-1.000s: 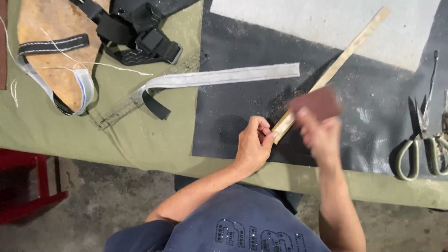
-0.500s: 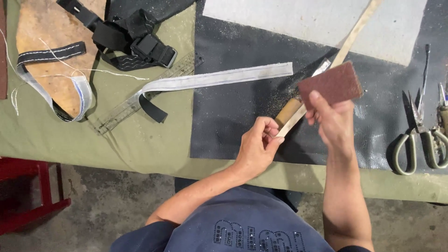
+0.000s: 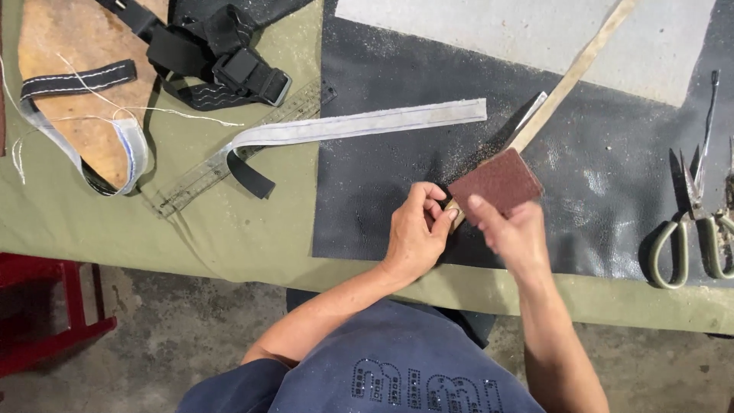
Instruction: Sanding a wooden tool handle with sandpaper to smooth the surface.
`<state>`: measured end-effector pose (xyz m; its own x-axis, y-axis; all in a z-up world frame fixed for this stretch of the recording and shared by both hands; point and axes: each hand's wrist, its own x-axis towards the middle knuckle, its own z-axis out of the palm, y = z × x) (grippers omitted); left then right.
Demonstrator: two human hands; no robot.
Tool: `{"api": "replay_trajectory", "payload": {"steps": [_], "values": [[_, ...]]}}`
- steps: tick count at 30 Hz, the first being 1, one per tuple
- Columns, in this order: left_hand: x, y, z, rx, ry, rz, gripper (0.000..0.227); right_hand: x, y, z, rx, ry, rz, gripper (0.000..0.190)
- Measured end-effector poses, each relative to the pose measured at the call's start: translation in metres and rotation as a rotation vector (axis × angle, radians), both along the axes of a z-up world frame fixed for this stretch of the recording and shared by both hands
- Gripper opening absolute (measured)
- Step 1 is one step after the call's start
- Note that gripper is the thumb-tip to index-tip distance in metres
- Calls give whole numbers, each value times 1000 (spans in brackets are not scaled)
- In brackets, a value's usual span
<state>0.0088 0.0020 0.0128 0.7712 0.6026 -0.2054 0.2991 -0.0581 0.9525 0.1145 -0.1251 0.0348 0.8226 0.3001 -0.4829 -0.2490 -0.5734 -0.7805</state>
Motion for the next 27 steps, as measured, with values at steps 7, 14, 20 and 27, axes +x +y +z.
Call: {"api": "replay_trajectory", "payload": {"steps": [7, 14, 20, 27], "values": [[5, 3, -4, -71, -3, 14, 30, 40, 16, 18, 76, -221, -139, 58], [-2, 0, -7, -91, 22, -11, 31, 45, 19, -33, 162, -156, -216, 50], [-5, 0, -11, -91, 15, 6, 32, 3, 29, -2, 35, -181, -150, 64], [-9, 2, -3, -92, 16, -8, 27, 24, 36, 30, 252, -347, -185, 53]]}}
